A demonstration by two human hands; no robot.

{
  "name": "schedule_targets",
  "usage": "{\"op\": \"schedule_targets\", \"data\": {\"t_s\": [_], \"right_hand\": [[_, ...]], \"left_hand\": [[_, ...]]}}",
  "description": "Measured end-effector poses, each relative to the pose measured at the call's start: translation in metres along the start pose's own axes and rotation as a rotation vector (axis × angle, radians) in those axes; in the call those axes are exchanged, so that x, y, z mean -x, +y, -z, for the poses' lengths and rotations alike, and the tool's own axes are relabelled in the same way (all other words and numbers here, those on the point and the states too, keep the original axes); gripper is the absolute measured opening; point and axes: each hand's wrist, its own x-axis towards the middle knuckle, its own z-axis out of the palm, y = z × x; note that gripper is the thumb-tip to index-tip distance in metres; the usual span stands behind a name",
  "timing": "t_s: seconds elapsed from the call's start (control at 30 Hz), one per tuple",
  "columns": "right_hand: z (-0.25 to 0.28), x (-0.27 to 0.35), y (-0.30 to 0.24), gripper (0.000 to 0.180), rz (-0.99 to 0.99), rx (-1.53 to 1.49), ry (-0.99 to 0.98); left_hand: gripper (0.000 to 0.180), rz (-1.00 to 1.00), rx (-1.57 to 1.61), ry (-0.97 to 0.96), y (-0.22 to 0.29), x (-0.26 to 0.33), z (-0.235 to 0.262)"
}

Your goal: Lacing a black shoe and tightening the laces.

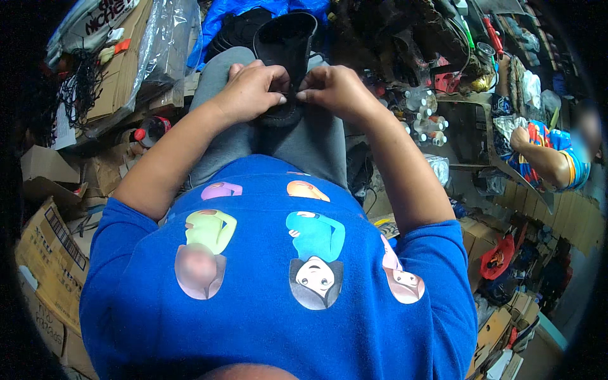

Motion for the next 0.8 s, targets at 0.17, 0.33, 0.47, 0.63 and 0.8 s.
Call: {"op": "schedule_targets", "data": {"t_s": [0.17, 0.33, 0.47, 0.63, 0.8], "right_hand": [[0.008, -0.009, 0.020, 0.015, 0.215, 0.128, 0.068], [0.025, -0.004, 0.030, 0.018, -0.110, -0.327, -0.106], [0.011, 0.005, 0.031, 0.018, 0.123, -0.151, 0.030], [0.033, 0.029, 0.039, 0.014, 0.042, -0.229, 0.012], [0.045, 0.004, 0.044, 0.016, 0.195, 0.430, 0.501]], "left_hand": [[0.015, -0.072, -0.032, 0.036, 0.000, 0.003, 0.015], [0.010, -0.037, -0.119, 0.021, -0.003, 0.017, 0.024], [0.014, -0.008, -0.028, -0.025, -0.001, 0.008, 0.015], [0.017, -0.073, -0.084, -0.075, 0.005, 0.004, 0.016], [0.017, -0.163, -0.125, -0.086, 0.004, 0.003, 0.012]]}}
